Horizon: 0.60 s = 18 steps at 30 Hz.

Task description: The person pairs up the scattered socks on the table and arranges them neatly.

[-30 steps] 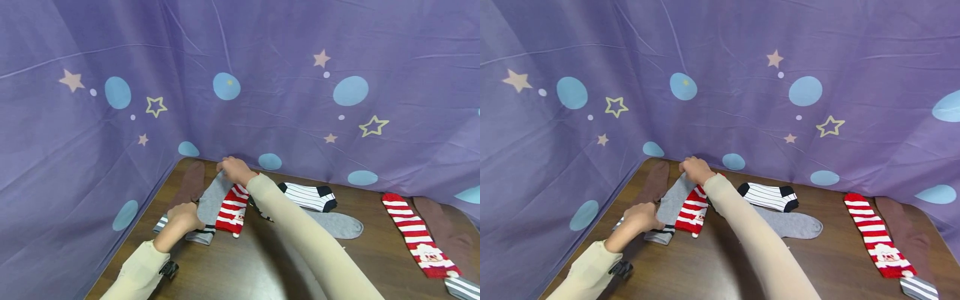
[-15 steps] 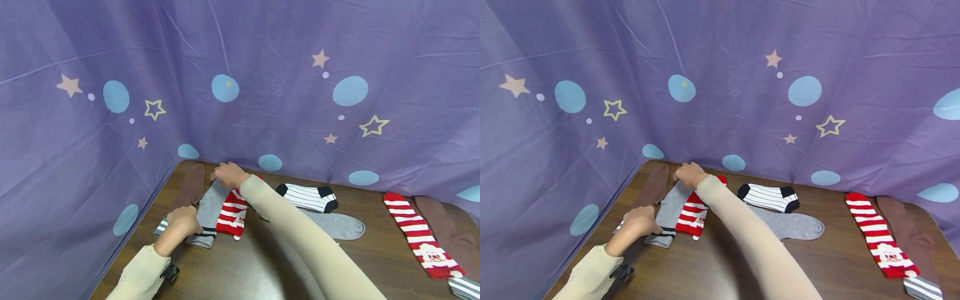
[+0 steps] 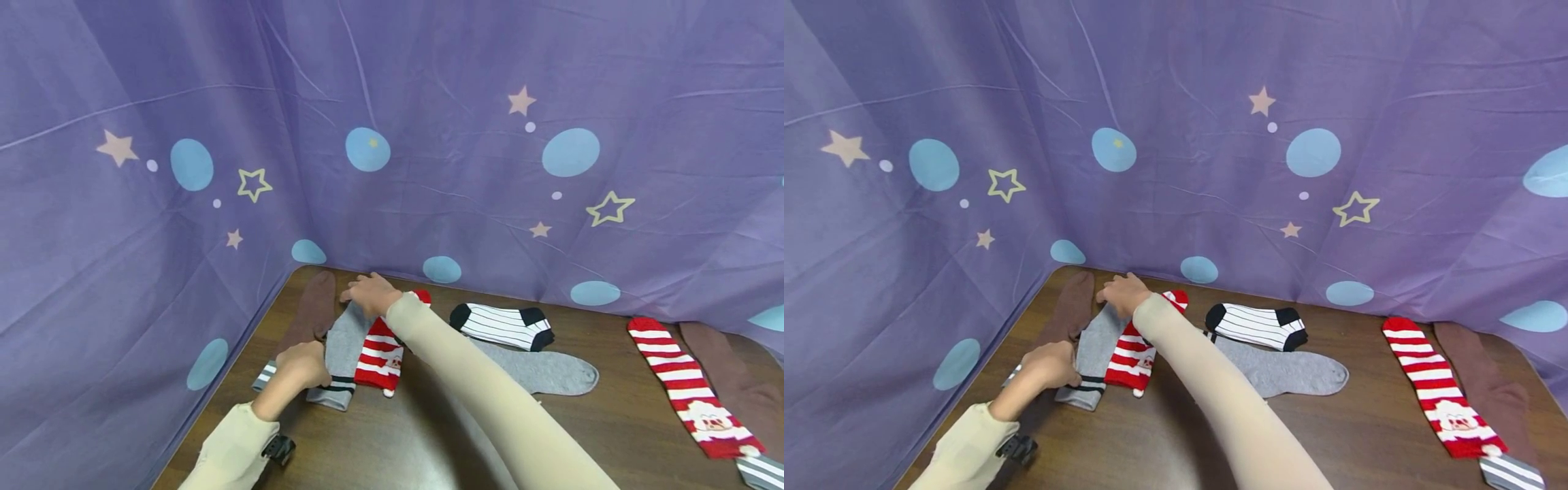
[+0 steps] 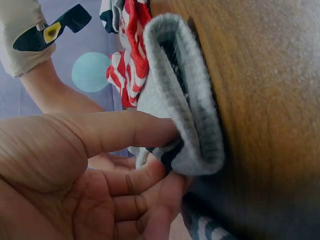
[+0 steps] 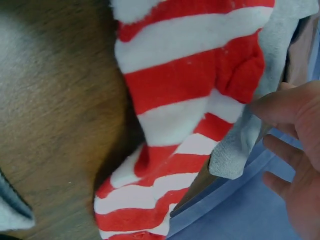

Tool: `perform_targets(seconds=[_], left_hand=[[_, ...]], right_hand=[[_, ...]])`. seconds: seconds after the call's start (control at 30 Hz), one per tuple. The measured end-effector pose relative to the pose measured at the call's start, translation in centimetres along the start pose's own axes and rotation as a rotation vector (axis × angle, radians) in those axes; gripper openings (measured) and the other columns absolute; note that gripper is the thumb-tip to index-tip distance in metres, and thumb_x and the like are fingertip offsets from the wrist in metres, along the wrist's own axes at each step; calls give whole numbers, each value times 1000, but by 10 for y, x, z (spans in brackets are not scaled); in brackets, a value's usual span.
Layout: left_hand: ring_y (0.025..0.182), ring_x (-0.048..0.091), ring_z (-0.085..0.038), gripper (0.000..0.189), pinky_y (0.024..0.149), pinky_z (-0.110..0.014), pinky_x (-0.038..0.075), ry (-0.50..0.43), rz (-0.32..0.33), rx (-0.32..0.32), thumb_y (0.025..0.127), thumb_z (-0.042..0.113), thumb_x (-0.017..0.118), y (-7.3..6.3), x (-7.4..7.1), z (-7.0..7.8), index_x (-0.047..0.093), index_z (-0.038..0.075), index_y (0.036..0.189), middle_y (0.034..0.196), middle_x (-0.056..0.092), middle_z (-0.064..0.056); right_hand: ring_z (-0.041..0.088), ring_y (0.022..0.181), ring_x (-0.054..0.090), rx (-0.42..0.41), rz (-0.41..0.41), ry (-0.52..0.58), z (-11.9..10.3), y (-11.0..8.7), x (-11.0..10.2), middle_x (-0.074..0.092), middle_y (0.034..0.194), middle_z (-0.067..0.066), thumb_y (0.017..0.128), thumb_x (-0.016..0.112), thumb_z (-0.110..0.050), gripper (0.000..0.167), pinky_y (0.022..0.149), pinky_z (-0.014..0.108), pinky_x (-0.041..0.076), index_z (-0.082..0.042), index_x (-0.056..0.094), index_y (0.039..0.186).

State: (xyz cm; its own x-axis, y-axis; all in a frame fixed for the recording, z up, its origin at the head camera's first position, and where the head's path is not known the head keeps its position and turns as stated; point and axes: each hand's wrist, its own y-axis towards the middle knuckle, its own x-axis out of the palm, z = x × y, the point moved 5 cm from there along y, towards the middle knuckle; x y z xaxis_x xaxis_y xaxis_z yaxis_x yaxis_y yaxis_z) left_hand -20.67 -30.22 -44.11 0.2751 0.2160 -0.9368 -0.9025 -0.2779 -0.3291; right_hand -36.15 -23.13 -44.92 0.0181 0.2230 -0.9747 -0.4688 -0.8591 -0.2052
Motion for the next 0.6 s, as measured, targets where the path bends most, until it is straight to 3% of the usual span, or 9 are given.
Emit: perform_targets(seconds=[0.13,0.27,0.5,0.6], left_hand=[[84,67,-30,24,72,-51,55,-23,10,33,70,23,86,-3,-1,0,70,8,78,94,73,-16],[71,61,-24,26,65,-46,52,-90,21,84,69,21,85,-4,-7,0,61,13,62,75,67,-7],[67,56,-17,21,62,-34,45,-195,-42,171,75,9,79,7,-30,-2,59,13,71,71,58,0],[59,49,-12,32,56,-26,36,-279,-92,220,77,4,76,14,-38,-2,49,14,65,60,44,4]], right_hand=[[21,130,49,-21,49,-75,-1,-3,1,61,138,-4,93,74,-14,46,113,44,39,-32,66,134],[20,127,48,-20,120,-157,2,-6,-2,60,128,-3,94,71,-19,26,114,45,38,-28,74,119],[21,123,54,-27,244,-165,7,-17,-25,66,120,-3,100,61,-15,22,116,48,38,-21,73,118],[21,120,56,-34,312,-176,7,-21,-37,69,118,-2,103,57,-13,23,116,48,38,-20,73,118]])
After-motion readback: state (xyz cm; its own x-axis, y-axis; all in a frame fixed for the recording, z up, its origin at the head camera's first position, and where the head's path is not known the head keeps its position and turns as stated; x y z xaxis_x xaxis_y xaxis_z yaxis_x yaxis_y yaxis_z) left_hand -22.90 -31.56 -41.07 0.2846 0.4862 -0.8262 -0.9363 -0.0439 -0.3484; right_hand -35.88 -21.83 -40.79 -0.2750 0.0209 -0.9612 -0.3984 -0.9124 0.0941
